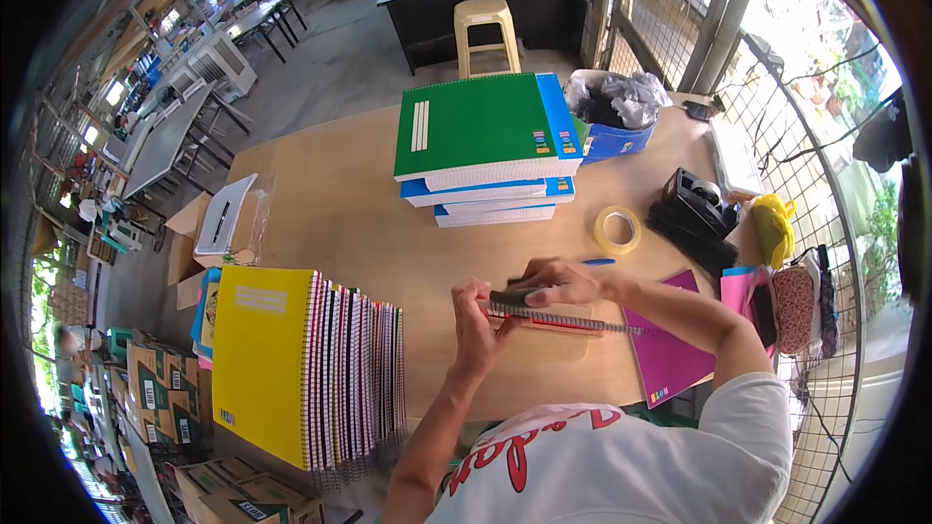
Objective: The person applies clear adhesive tape to the spines and covers of various notebooks using a tape dispenser and scissors, then organizes the finished notebooks into stacks on a wooden table.
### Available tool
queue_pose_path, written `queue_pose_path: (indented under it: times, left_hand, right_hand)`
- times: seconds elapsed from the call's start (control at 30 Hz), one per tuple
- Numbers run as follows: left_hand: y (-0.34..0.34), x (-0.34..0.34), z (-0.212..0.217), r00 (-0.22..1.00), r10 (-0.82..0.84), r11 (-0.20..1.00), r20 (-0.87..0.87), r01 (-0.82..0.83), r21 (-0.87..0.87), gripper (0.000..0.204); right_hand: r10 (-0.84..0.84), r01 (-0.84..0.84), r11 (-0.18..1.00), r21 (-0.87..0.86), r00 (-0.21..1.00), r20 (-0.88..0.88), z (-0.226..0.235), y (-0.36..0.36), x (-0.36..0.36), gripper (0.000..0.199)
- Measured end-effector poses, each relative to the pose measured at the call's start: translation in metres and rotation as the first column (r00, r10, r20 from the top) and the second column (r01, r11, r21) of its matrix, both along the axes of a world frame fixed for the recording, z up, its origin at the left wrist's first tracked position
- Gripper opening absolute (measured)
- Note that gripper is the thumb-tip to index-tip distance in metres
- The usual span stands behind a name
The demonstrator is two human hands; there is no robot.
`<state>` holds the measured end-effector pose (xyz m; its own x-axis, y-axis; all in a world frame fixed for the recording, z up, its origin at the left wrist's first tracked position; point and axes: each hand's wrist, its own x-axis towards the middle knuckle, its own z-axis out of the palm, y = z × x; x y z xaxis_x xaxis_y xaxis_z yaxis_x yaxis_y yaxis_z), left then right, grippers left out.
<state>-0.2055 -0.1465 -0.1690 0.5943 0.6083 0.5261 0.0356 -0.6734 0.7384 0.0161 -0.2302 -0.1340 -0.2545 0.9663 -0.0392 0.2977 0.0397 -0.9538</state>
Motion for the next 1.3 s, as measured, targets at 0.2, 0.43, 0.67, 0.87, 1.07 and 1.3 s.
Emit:
queue_pose_path:
  times: [0.2,0.43,0.67,0.87,1.07,1.3]
  left_hand:
    - [0.033,-0.025,-0.027,0.944,-0.115,0.742,0.310,0.289,-0.605,0.034]
    - [0.040,-0.023,-0.039,0.954,-0.130,0.800,0.271,0.262,-0.539,0.024]
    - [0.041,-0.022,-0.031,0.931,-0.065,0.764,0.359,0.277,-0.582,0.042]
    - [0.042,-0.021,-0.030,0.945,-0.037,0.757,0.324,0.238,-0.609,0.043]
    - [0.041,-0.017,-0.040,0.802,-0.224,0.543,0.554,0.575,-0.612,0.038]
    - [0.023,-0.008,-0.019,0.897,-0.100,0.523,0.432,0.416,-0.744,0.024]
  right_hand:
    - [0.076,-0.080,0.997,0.022,0.983,0.168,0.010,0.008,-0.008,0.057]
    - [0.015,-0.019,0.999,0.029,0.990,0.143,-0.002,0.018,-0.002,0.052]
    - [0.014,-0.016,1.000,0.018,0.992,0.124,0.011,0.030,-0.014,0.062]
    - [-0.006,0.004,1.000,0.014,0.987,0.161,-0.004,0.050,-0.008,0.055]
    - [-0.326,0.373,0.921,0.118,0.568,0.756,-0.098,-0.024,0.039,0.086]
    - [-0.706,0.560,0.696,0.449,0.420,0.570,-0.124,-0.097,0.045,0.048]
